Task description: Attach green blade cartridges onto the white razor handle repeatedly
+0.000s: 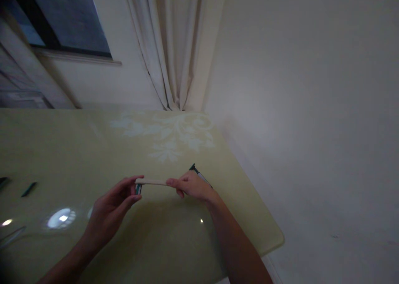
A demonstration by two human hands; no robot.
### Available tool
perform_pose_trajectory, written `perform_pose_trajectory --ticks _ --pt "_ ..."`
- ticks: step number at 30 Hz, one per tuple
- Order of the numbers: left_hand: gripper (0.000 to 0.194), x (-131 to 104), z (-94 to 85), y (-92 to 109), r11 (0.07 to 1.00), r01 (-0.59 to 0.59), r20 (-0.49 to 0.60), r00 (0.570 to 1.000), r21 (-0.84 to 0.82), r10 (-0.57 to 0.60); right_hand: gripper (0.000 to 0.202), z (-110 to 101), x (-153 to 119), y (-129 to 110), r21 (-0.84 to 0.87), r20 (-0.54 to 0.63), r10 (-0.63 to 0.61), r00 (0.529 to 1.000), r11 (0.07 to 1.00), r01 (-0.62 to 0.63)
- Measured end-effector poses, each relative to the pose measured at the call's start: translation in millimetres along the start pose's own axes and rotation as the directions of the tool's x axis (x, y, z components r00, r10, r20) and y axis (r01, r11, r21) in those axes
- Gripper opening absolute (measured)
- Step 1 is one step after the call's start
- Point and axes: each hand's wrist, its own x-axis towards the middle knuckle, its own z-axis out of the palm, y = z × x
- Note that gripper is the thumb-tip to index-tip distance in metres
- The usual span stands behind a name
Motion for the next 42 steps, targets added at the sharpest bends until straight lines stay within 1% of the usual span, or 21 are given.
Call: perform_pose_trajectory --ticks 3,7,9,12,14,16,21,23,26,28,30,32,35,37,40,42 --pt "0.031 0.3 -1.1 0.6 1.000 0.007 -0.022 1.000 0.010 -0.007 0.078 0.7 -0.5 -0.9 -0.015 -0.015 0.011 1.000 1.000 -0.011" --pt "0.029 0.9 -2.2 0.8 1.000 0.014 -0.023 1.000 0.028 -0.014 0.080 -0.3 -1.8 -2.6 -0.005 -0.076 0.013 0.997 1.000 -0.013" --pt "0.030 0.5 -2.6 0.5 0.999 0.021 -0.016 1.000 0.031 -0.020 0.080 0.3 -2.2 -3.8 0.002 -0.065 0.003 0.998 1.000 -0.003" --pt "0.032 -0.5 -3.0 -0.7 0.999 0.028 -0.016 0.999 0.035 -0.027 0.079 1.6 -2.2 -5.2 -0.018 -0.027 0.030 0.999 0.999 -0.031" --pt "0.031 -0.9 -3.3 -1.7 0.999 0.023 -0.017 1.000 0.034 -0.022 0.080 1.3 -2.1 -5.4 -0.020 -0.042 0.046 0.998 0.999 -0.047" --pt "0.028 -0.9 -3.5 -2.4 0.999 0.016 -0.016 1.000 0.029 -0.015 0.080 0.4 -2.1 -5.2 -0.007 -0.071 0.033 0.997 0.999 -0.034" --pt "0.029 -0.8 -4.8 -1.1 0.999 0.015 -0.025 1.000 0.032 -0.014 0.081 1.0 -0.8 -2.9 -0.002 -0.044 0.022 0.999 1.000 -0.022" --pt "0.030 -1.0 -5.3 -1.0 0.999 0.011 -0.027 1.000 0.041 -0.010 0.080 1.5 -0.4 -1.7 0.006 -0.066 0.024 0.998 1.000 -0.024" --pt "0.030 -1.0 -5.1 -2.5 1.000 0.012 -0.011 1.000 0.023 -0.012 0.080 2.1 -0.3 -0.9 0.042 -0.091 0.000 0.996 0.999 0.004" --pt "0.030 -0.7 -4.6 -4.2 1.000 0.017 -0.014 1.000 0.005 -0.017 0.080 2.5 0.0 -1.1 0.047 -0.068 -0.010 0.998 0.999 0.013" --pt "0.030 -0.3 -4.1 -5.7 1.000 0.016 -0.023 1.000 0.000 -0.016 0.081 2.0 0.4 -1.4 0.026 -0.048 0.004 0.999 1.000 -0.003" --pt "0.030 -0.4 -3.8 -6.8 1.000 0.019 -0.017 1.000 0.005 -0.019 0.082 0.2 0.6 -1.6 0.010 -0.062 0.024 0.998 1.000 -0.023" --pt "0.031 -1.2 -3.7 -7.4 1.000 0.030 -0.004 1.000 0.006 -0.030 0.082 -1.8 0.0 -2.1 0.016 -0.090 0.008 0.996 1.000 -0.007" --pt "0.032 -1.7 -3.9 -7.3 0.999 0.041 -0.003 0.999 -0.005 -0.041 0.081 -1.1 -0.7 -2.6 0.009 -0.063 -0.003 0.998 1.000 0.003" --pt "0.033 -1.2 -4.8 -6.8 0.998 0.066 -0.009 0.998 -0.022 -0.066 0.078 1.4 -1.3 -2.6 0.015 0.046 -0.011 0.999 1.000 0.011" --pt "0.032 -0.2 -5.4 -6.4 0.997 0.072 -0.013 0.997 -0.026 -0.072 0.076 2.0 -1.1 -2.1 0.032 0.091 -0.034 0.995 0.999 0.031"
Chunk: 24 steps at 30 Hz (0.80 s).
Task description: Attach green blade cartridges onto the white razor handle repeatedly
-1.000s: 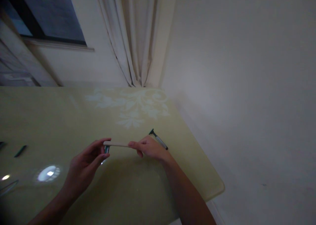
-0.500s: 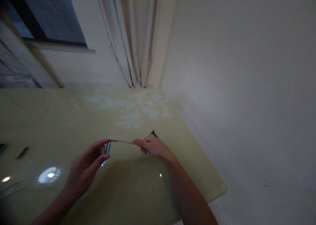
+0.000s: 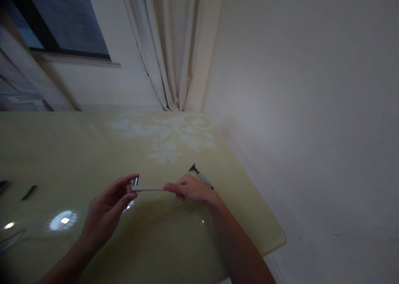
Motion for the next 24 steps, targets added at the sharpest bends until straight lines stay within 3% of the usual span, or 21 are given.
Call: perform_pose_trajectory --ticks 4,8,12,16,20,24 --pt "0.033 1.8 -0.1 1.0 1.000 -0.008 -0.009 1.000 0.002 0.008 0.076 -1.3 0.8 1.5 -0.011 -0.029 -0.012 1.000 1.000 0.012" --pt "0.033 2.6 0.8 1.4 1.000 -0.005 -0.016 1.000 0.006 0.006 0.075 -2.9 0.9 3.3 -0.011 0.034 0.006 0.999 1.000 -0.006" --pt "0.033 2.3 0.9 3.0 1.000 -0.012 0.009 1.000 0.014 0.012 0.078 -4.2 0.8 3.6 -0.026 -0.047 0.007 0.999 1.000 -0.008" --pt "0.030 1.7 0.3 4.5 1.000 -0.022 -0.006 1.000 0.006 0.022 0.076 -3.9 0.7 2.2 -0.011 0.030 0.007 1.000 1.000 -0.006" --pt "0.031 1.3 0.7 4.9 0.999 -0.032 0.002 1.000 0.012 0.032 0.078 -3.9 1.0 3.1 -0.014 -0.055 0.016 0.998 1.000 -0.017" --pt "0.031 1.1 1.0 4.8 0.999 -0.032 0.001 0.999 0.017 0.032 0.075 -3.9 1.7 5.4 -0.015 0.029 0.006 1.000 1.000 -0.005"
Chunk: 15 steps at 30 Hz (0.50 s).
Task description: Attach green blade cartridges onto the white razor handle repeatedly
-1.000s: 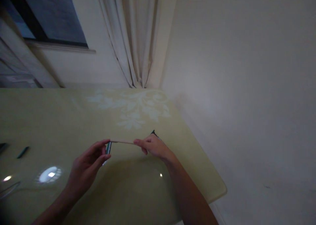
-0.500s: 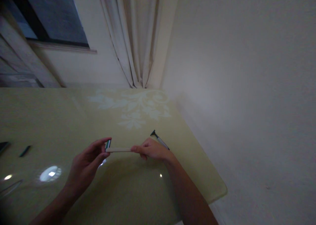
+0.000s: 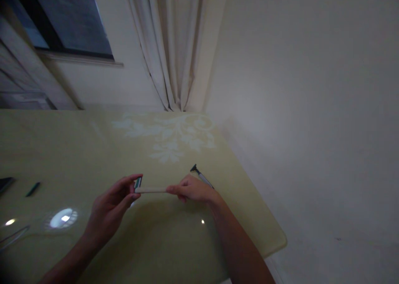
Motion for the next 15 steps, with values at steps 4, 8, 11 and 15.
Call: perform_pose_trajectory --ticks 4,8,11,15 --pt "0.030 -0.3 1.1 0.0 1.000 0.011 -0.001 1.000 0.003 -0.011 0.078 -0.8 -0.1 0.5 -0.035 -0.127 0.037 0.991 0.998 -0.042" --pt "0.030 -0.6 2.9 1.3 1.000 -0.003 0.015 1.000 0.006 0.003 0.076 -3.7 -5.4 -2.9 -0.023 -0.019 0.019 1.000 1.000 -0.019" --pt "0.030 -0.9 2.6 2.0 1.000 -0.008 0.013 1.000 0.014 0.008 0.075 -5.5 -8.2 -3.7 0.006 0.043 0.008 0.999 1.000 -0.008" --pt "0.031 -1.0 0.8 1.8 1.000 -0.006 0.012 1.000 0.023 0.006 0.075 -5.0 -5.6 -1.1 -0.014 0.009 0.010 1.000 1.000 -0.010"
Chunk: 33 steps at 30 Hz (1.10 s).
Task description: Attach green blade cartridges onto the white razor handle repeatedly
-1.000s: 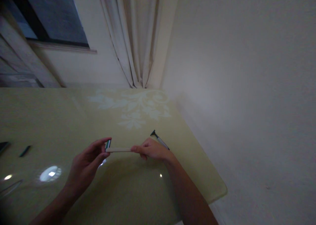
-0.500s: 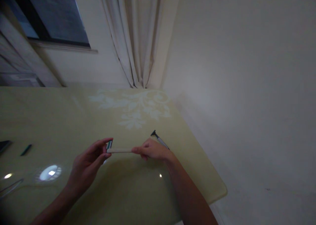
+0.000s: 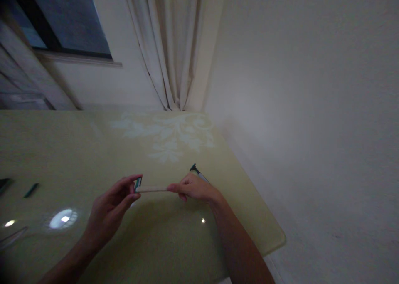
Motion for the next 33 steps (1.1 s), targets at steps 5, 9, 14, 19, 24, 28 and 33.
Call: perform_pose_trajectory --ticks 5,9,14,19,24,28,33 --pt "0.030 -0.1 -0.4 -0.6 1.000 0.003 0.003 1.000 -0.004 -0.003 0.077 0.6 -0.7 -3.5 -0.022 0.001 0.002 1.000 1.000 -0.002" --pt "0.030 -0.5 0.2 -1.3 1.000 0.006 0.006 1.000 0.004 -0.006 0.075 -1.1 -3.5 -6.1 -0.003 0.065 -0.010 0.998 1.000 0.010" --pt "0.029 0.0 0.8 -0.7 1.000 -0.008 0.018 1.000 0.014 0.008 0.077 -3.1 -4.2 -5.2 -0.029 -0.039 0.001 0.999 1.000 -0.002" --pt "0.030 0.8 1.5 1.6 1.000 -0.024 0.022 0.999 0.016 0.024 0.073 -3.5 -5.7 -6.3 -0.005 0.071 -0.012 0.997 1.000 0.013" --pt "0.030 1.2 2.1 1.8 1.000 -0.031 0.008 0.999 0.003 0.031 0.077 -3.2 -4.4 -4.9 -0.028 -0.024 0.009 1.000 1.000 -0.009" --pt "0.030 1.5 2.8 1.6 1.000 -0.027 0.021 0.999 0.001 0.027 0.074 -5.0 -6.8 -6.1 0.000 0.109 0.003 0.994 1.000 -0.003" --pt "0.031 0.5 3.0 0.2 1.000 -0.017 0.010 1.000 -0.001 0.017 0.077 -5.6 -6.4 -6.1 -0.019 0.009 0.025 1.000 1.000 -0.025"
